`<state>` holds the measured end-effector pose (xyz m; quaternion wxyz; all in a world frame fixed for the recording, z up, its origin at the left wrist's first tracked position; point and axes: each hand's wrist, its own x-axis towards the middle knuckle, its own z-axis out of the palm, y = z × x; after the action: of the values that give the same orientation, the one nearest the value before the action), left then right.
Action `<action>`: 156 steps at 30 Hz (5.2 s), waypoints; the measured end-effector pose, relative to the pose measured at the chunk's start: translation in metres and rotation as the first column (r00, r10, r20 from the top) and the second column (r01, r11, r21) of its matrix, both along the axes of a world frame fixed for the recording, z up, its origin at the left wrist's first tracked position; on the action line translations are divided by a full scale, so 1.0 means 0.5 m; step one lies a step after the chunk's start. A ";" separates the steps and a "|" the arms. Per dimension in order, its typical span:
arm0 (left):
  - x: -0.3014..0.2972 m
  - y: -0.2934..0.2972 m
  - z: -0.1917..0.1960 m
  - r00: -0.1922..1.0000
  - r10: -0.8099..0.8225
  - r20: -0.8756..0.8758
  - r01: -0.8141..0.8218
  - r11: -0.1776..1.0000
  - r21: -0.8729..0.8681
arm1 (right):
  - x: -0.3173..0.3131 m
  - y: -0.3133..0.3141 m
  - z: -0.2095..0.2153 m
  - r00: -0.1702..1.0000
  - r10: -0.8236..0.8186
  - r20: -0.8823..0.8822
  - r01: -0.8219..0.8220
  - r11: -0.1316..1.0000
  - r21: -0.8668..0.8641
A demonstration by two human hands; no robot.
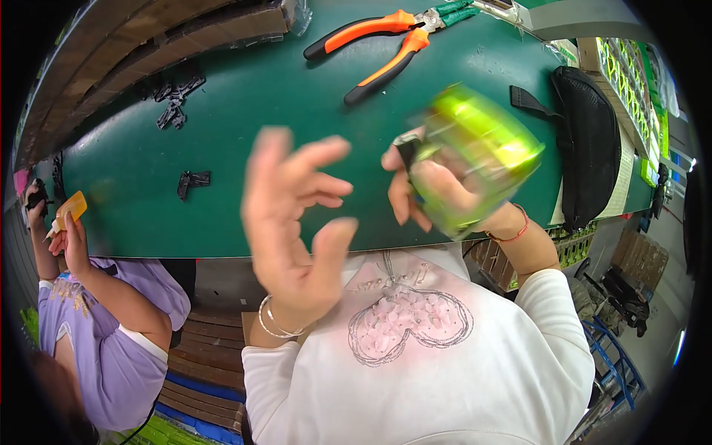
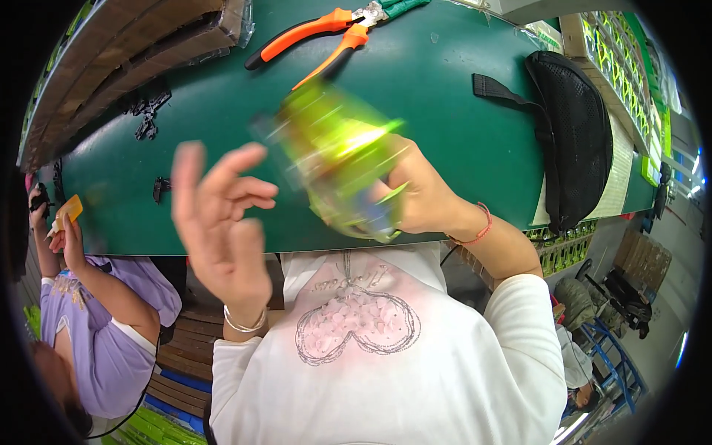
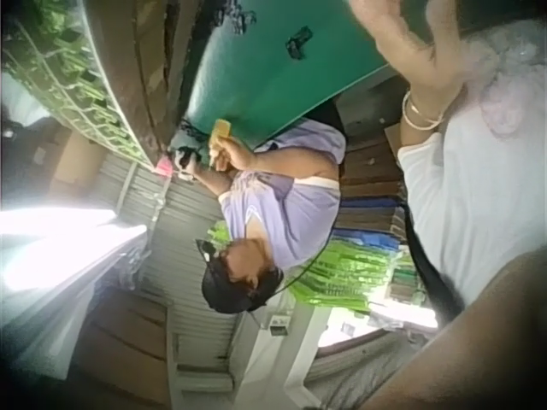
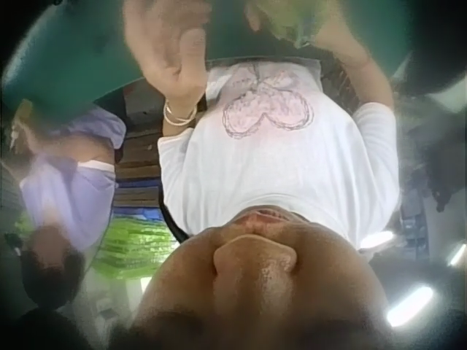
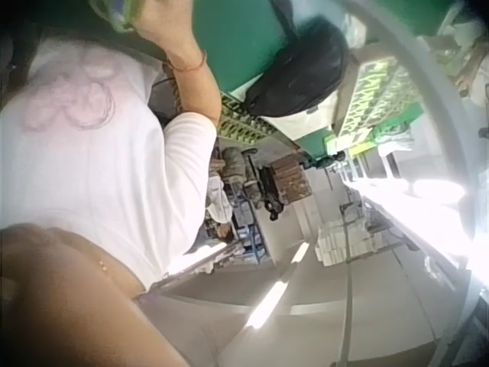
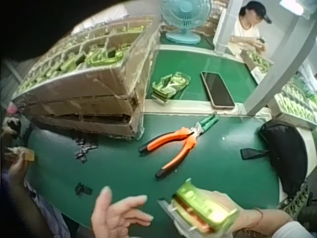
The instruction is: The person assembles toy car bodies by picking car shells from a tray, fitting plastic window inserts and small components into each shell by hand, and securing parts using pliers.
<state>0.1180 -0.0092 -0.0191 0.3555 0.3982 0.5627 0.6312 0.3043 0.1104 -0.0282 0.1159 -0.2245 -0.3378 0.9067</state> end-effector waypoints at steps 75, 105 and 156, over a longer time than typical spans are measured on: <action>-0.050 -0.008 0.016 0.852 -0.428 -0.302 0.396 0.903 -0.165 | 0.044 -0.002 -0.023 0.989 -0.143 0.033 0.030 0.419 0.908; -0.406 0.783 0.305 -0.001 0.317 -0.948 -0.437 0.853 0.285 | 0.047 -0.005 -0.110 0.973 -0.228 0.045 0.011 0.238 0.971; -0.249 -0.053 0.001 0.592 0.216 -0.776 -0.325 0.946 0.015 | 0.000 0.014 -0.083 0.954 -0.299 0.031 0.029 0.193 0.981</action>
<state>-0.0064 -0.0359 -0.0184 0.0068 0.5143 0.7530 0.4104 0.3041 0.1173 -0.0698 0.2900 -0.2330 -0.8146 0.4451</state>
